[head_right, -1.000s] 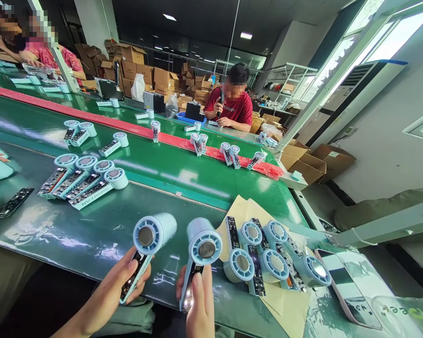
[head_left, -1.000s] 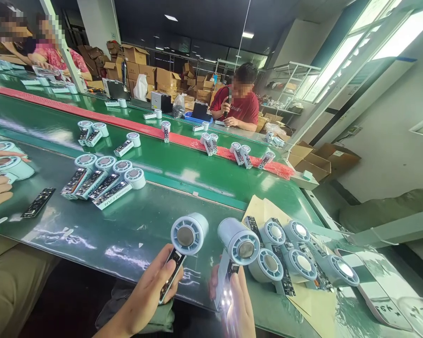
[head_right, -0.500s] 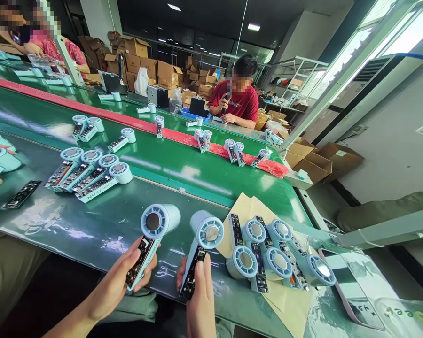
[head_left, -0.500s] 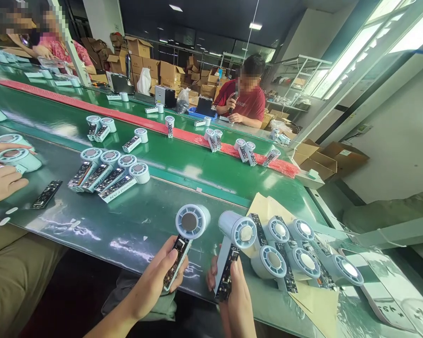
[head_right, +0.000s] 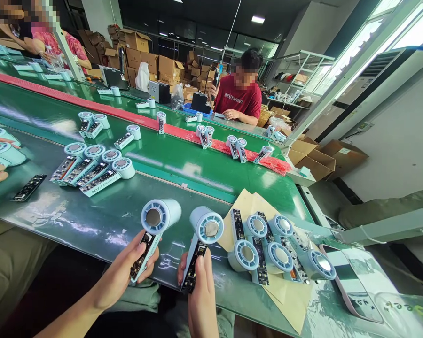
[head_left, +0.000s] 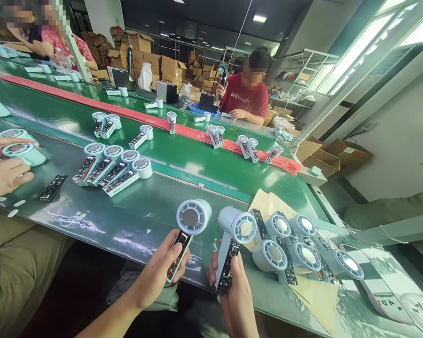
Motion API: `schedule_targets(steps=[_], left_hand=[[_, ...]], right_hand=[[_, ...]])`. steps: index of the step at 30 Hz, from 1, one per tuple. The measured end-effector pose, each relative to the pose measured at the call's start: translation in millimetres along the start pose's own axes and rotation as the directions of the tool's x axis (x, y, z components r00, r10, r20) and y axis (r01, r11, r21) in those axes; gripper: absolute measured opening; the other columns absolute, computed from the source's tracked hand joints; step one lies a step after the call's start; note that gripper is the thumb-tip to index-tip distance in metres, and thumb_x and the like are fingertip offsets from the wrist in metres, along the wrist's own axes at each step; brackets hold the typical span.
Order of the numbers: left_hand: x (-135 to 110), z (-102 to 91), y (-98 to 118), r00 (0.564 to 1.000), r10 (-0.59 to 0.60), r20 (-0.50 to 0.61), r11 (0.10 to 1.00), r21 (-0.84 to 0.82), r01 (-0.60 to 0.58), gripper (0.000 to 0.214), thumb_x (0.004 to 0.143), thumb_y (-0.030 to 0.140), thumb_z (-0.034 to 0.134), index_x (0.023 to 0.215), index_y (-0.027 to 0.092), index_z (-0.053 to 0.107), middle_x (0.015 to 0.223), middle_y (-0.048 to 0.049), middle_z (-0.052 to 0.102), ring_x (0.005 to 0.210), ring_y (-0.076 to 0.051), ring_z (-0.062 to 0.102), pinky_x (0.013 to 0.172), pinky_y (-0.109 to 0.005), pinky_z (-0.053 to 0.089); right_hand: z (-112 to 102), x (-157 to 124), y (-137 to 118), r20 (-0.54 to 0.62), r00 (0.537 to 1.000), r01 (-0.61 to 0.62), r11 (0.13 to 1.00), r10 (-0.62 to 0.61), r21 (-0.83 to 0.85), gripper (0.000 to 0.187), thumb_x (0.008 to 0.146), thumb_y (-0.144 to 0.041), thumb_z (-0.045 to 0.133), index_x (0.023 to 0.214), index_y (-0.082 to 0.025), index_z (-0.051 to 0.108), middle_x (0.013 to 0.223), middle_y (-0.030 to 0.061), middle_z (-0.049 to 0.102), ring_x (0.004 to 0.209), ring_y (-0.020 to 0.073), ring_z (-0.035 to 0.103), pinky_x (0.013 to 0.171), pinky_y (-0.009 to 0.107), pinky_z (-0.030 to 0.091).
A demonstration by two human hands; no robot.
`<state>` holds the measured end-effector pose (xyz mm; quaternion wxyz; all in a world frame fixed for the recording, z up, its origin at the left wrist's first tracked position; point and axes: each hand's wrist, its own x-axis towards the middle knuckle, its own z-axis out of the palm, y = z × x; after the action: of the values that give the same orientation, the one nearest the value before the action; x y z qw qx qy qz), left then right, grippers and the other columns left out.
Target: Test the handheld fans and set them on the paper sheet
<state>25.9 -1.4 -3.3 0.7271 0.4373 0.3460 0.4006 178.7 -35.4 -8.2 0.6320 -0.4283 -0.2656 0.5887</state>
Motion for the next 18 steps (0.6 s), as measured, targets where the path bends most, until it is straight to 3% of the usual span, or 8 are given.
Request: schedule_targets(steps=[3, 5, 7, 11, 14, 18], left_hand=[[1, 1.4, 2, 1.000, 0.010, -0.008, 1.000, 0.009, -0.010, 0.028, 0.091, 0.046, 0.033, 0.094, 0.020, 0.043, 0.069, 0.0037, 0.040, 0.047, -0.005, 0.031, 0.047, -0.023, 0.021], [2, 2.1, 4, 1.000, 0.015, -0.017, 1.000, 0.009, -0.015, 0.028, 0.092, 0.046, 0.033, 0.093, 0.020, 0.043, 0.069, 0.0037, 0.040, 0.047, -0.004, 0.032, 0.048, -0.023, 0.022], [4, 2.4, 6, 1.000, 0.016, -0.024, 1.000, 0.006, -0.016, 0.028, 0.092, 0.045, 0.031, 0.092, 0.019, 0.043, 0.069, 0.0038, 0.041, 0.047, -0.004, 0.032, 0.049, -0.022, 0.023], [9, 0.9, 9, 0.998, 0.011, -0.056, 1.000, 0.009, -0.011, 0.029, 0.092, 0.046, 0.031, 0.093, 0.019, 0.043, 0.068, 0.0044, 0.040, 0.047, -0.004, 0.032, 0.049, -0.022, 0.023], [13, -1.4, 9, 0.997, 0.008, -0.081, 1.000, 0.017, -0.007, 0.030, 0.092, 0.047, 0.032, 0.087, 0.019, 0.042, 0.069, 0.0043, 0.040, 0.048, -0.004, 0.033, 0.049, -0.022, 0.024], [17, -4.7, 8, 0.993, -0.009, -0.119, 0.999, 0.032, 0.013, 0.030, 0.092, 0.046, 0.032, 0.084, 0.019, 0.041, 0.067, 0.0046, 0.040, 0.047, -0.004, 0.033, 0.049, -0.022, 0.022]], right_hand=[[-4, 2, 0, 0.003, 1.000, 0.018, 0.988, -0.017, -0.154, 0.032, 0.091, -0.055, 0.043, 0.086, -0.024, 0.048, 0.071, 0.0005, 0.045, 0.056, 0.0190, 0.037, 0.054, 0.030, 0.032], [-8, 5, 0, 0.002, 1.000, 0.019, 0.962, -0.019, -0.273, 0.033, 0.088, -0.053, 0.051, 0.103, -0.024, 0.047, 0.073, -0.0004, 0.048, 0.058, 0.0181, 0.039, 0.057, 0.030, 0.033], [-12, 11, -2, -0.002, 1.000, -0.003, 0.931, 0.002, -0.364, 0.048, 0.082, -0.049, 0.061, 0.118, -0.024, 0.040, 0.080, -0.0006, 0.053, 0.061, 0.0174, 0.043, 0.059, 0.029, 0.035], [-19, 23, -4, 0.038, 0.997, -0.041, 0.919, 0.061, -0.391, 0.061, 0.075, -0.042, 0.067, 0.125, -0.022, 0.038, 0.088, 0.0004, 0.056, 0.071, 0.0182, 0.048, 0.060, 0.027, 0.036], [-20, 29, -5, 0.022, 0.999, -0.032, 0.914, 0.044, -0.405, 0.066, 0.073, -0.038, 0.068, 0.129, -0.021, 0.037, 0.095, 0.0020, 0.056, 0.079, 0.0193, 0.051, 0.069, 0.029, 0.040], [-19, 31, -1, 0.046, 0.999, 0.043, 0.874, -0.023, -0.485, 0.074, 0.076, -0.037, 0.066, 0.135, -0.019, 0.026, 0.083, -0.0010, 0.055, 0.078, 0.0194, 0.053, 0.076, 0.031, 0.041]])
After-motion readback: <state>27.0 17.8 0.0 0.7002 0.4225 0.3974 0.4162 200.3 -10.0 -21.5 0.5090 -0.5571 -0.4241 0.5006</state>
